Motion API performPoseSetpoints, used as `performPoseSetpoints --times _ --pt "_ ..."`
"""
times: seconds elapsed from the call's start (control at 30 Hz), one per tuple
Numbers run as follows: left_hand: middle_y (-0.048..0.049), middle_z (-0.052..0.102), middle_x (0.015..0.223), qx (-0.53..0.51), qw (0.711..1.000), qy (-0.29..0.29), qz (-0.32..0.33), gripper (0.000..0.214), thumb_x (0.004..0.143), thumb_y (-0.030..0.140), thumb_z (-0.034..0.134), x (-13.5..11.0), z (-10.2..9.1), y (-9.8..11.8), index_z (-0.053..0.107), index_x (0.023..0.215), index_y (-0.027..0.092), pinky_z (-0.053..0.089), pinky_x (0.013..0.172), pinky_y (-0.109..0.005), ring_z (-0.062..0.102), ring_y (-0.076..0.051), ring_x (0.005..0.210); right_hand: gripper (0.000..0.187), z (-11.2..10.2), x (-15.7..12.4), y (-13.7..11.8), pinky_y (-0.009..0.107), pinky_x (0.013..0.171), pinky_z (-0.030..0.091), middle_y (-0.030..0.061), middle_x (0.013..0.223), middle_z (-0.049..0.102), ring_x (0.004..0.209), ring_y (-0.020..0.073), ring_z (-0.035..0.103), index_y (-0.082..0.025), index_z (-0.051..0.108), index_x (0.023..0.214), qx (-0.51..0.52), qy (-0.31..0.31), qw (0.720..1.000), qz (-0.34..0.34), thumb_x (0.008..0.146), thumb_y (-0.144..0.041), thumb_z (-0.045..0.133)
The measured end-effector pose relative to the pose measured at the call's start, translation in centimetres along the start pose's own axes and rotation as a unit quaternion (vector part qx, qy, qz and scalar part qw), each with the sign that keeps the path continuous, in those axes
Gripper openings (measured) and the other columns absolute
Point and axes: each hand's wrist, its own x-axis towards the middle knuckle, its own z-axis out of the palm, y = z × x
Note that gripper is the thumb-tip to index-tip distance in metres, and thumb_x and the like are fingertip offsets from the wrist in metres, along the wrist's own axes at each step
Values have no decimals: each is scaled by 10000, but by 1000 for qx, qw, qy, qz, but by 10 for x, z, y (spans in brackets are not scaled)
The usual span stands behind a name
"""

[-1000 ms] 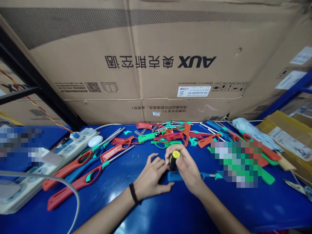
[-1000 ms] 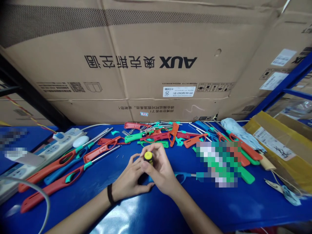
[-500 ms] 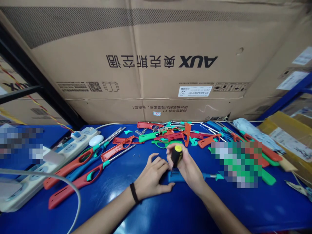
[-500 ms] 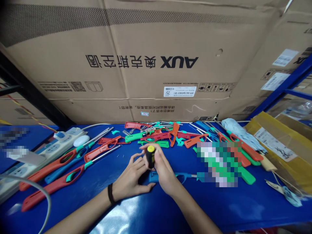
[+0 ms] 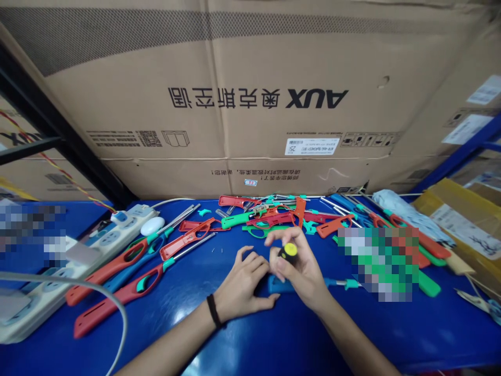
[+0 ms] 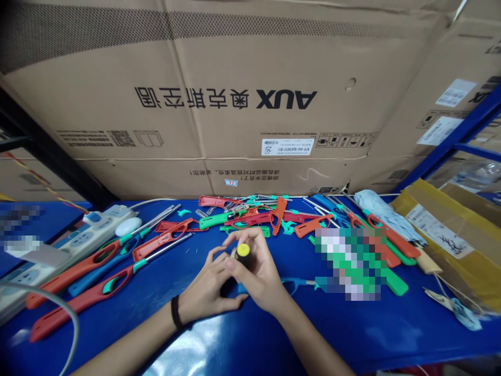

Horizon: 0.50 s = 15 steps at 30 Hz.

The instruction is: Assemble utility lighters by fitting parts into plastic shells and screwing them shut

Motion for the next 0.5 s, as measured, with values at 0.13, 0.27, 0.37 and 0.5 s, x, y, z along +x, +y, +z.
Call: performPoseSetpoints --times 0.13,0.27,0.37,0.5 --pt "-49 641 1022 8 1000 7 -3 340 752 418 643 0 1 -1 571 1018 219 242 1051 -482 553 -238 980 385 1 0 -1 295 596 431 43 910 555 584 119 467 -221 552 923 4 -1 1000 29 924 -548 349" --pt "-51 642 999 2 1000 4 -4 307 754 423 639 0 1 -2 586 976 216 242 1049 -485 550 -236 970 226 2 -2 -2 264 577 431 52 1108 544 613 100 510 -258 506 973 -12 -18 1000 22 858 -439 576" --pt "-22 645 958 -6 1000 0 -1 285 757 406 646 0 0 0 583 978 237 231 1055 -479 553 -227 975 242 1 -2 0 262 555 417 30 982 565 545 89 448 -254 511 961 -6 -13 1000 0 897 -486 487" --pt "-46 643 1025 8 1000 6 -3 330 754 414 639 0 0 1 574 1014 223 236 1052 -494 549 -237 982 375 0 -2 -3 334 699 478 64 938 570 775 172 568 -221 584 956 -52 -24 998 5 953 -492 325"
